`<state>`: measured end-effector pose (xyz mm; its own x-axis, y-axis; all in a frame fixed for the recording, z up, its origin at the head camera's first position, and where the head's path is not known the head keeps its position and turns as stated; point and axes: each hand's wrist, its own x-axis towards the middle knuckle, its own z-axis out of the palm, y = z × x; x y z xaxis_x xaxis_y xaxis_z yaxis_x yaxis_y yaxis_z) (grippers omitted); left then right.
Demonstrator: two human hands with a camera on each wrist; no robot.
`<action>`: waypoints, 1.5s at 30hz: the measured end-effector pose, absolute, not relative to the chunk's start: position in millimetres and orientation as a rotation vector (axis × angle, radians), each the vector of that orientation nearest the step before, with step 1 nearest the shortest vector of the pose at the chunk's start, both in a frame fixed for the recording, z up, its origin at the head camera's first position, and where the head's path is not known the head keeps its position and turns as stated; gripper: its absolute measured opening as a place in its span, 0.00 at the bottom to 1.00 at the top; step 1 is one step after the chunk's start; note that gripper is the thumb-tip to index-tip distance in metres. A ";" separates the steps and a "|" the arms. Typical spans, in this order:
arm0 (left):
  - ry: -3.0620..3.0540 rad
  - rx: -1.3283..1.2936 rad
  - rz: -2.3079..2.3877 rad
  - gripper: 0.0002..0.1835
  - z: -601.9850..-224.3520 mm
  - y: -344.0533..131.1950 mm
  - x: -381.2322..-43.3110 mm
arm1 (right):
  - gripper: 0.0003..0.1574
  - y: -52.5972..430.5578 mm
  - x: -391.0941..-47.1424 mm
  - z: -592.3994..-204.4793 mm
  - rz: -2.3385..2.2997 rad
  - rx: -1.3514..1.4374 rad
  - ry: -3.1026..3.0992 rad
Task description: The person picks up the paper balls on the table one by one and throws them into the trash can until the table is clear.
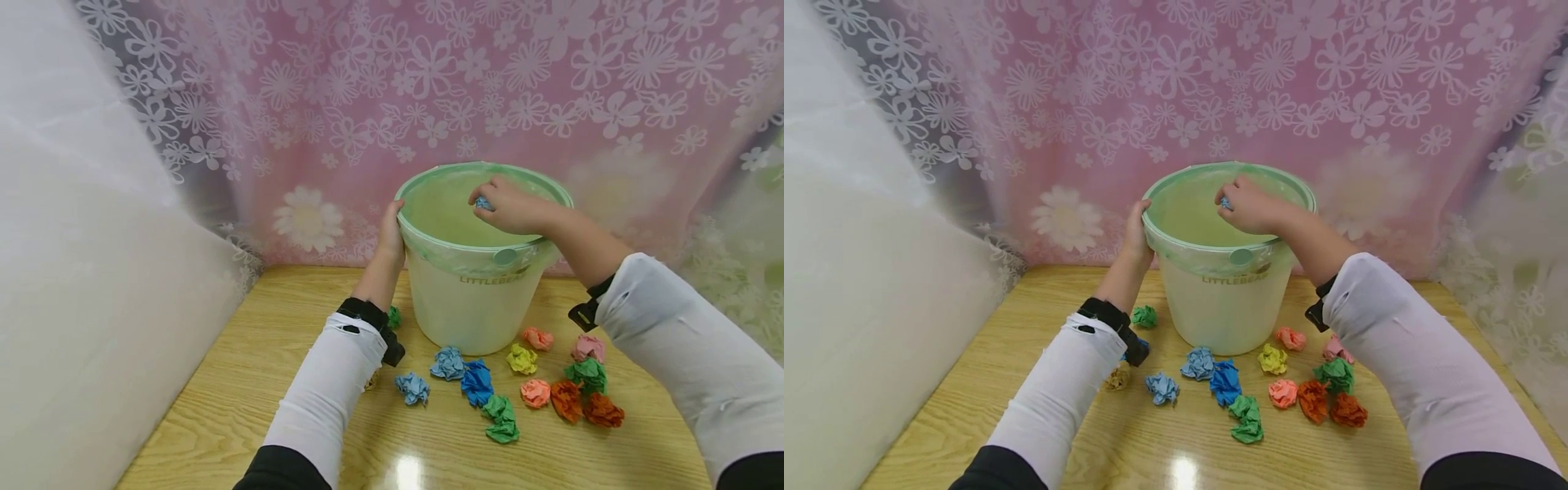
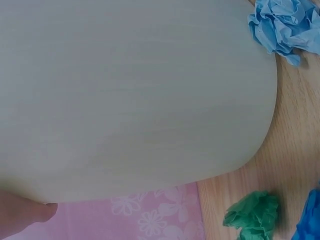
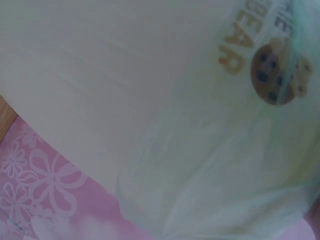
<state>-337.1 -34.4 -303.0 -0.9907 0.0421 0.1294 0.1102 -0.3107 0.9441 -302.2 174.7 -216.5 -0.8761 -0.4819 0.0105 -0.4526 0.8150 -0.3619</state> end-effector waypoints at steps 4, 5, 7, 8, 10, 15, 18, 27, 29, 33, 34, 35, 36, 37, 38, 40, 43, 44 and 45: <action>-1.814 -0.199 -2.508 0.24 -303.5 -33.9 -336.7 | 0.24 174.8 -303.9 -219.3 -0.553 -0.753 2.909; -1.809 -0.197 -2.511 0.24 -303.5 -33.6 -336.6 | 0.25 174.6 -304.2 -219.6 -0.549 -0.758 2.909; -1.799 -0.195 -2.516 0.23 -303.5 -33.2 -336.4 | 0.25 174.2 -304.9 -220.1 -0.533 -0.772 2.914; -1.795 -0.193 -2.517 0.23 -303.5 -32.9 -336.3 | 0.26 173.8 -305.1 -220.2 -0.524 -0.784 2.914; -1.789 -0.194 -2.515 0.22 -303.8 -32.3 -336.3 | 0.28 173.1 -305.4 -220.1 -0.501 -0.804 2.911; -1.785 -0.238 -2.502 0.21 -305.3 -31.6 -336.5 | 0.36 173.3 -306.5 -220.5 -0.423 -0.806 2.908; -1.777 -0.275 -2.502 0.22 -306.0 -31.8 -336.7 | 0.41 174.3 -306.7 -221.0 -0.419 -0.795 2.911; -1.774 -0.283 -2.501 0.20 -307.5 -32.8 -337.3 | 0.46 180.8 -306.9 -216.6 -0.457 -0.830 2.946; -1.780 -0.274 -2.499 0.19 -307.9 -33.2 -337.6 | 0.46 183.3 -305.7 -214.3 -0.447 -0.823 2.956; -1.782 -0.269 -2.497 0.19 -308.3 -33.2 -337.7 | 0.47 190.6 -303.6 -208.8 -0.416 -0.813 3.008; -1.778 -0.270 -2.501 0.19 -308.6 -33.1 -337.9 | 0.47 192.9 -303.2 -207.2 -0.414 -0.810 3.019; -1.773 -0.272 -2.504 0.19 -308.5 -33.1 -337.7 | 0.47 195.4 -302.8 -205.6 -0.415 -0.805 3.030; -1.773 -0.276 -2.505 0.19 -308.8 -33.0 -338.0 | 0.47 197.9 -302.4 -203.8 -0.415 -0.798 3.041; -1.767 -0.277 -2.508 0.19 -308.7 -33.0 -338.3 | 0.47 200.5 -302.0 -202.3 -0.419 -0.793 3.048; -1.759 -0.276 -2.514 0.19 -308.7 -33.0 -338.6 | 0.47 203.0 -301.7 -200.6 -0.428 -0.784 3.049; -1.751 -0.280 -2.521 0.19 -308.4 -33.3 -339.4 | 0.47 208.3 -301.2 -197.7 -0.458 -0.770 3.048; -1.743 -0.277 -2.522 0.20 -306.6 -33.8 -340.0 | 0.47 216.1 -300.4 -193.9 -0.488 -0.753 3.046; -1.748 -0.275 -2.519 0.20 -306.0 -34.0 -340.3 | 0.47 218.8 -299.9 -192.8 -0.496 -0.745 3.044; -1.752 -0.273 -2.517 0.20 -305.6 -34.2 -340.4 | 0.47 221.4 -299.4 -191.6 -0.501 -0.738 3.045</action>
<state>-340.4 -34.2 -305.6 -0.9823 0.0496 0.1808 0.1523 -0.3507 0.9240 -299.4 221.4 -191.6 -0.8913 -0.4414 0.1034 -0.4513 0.8419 -0.2960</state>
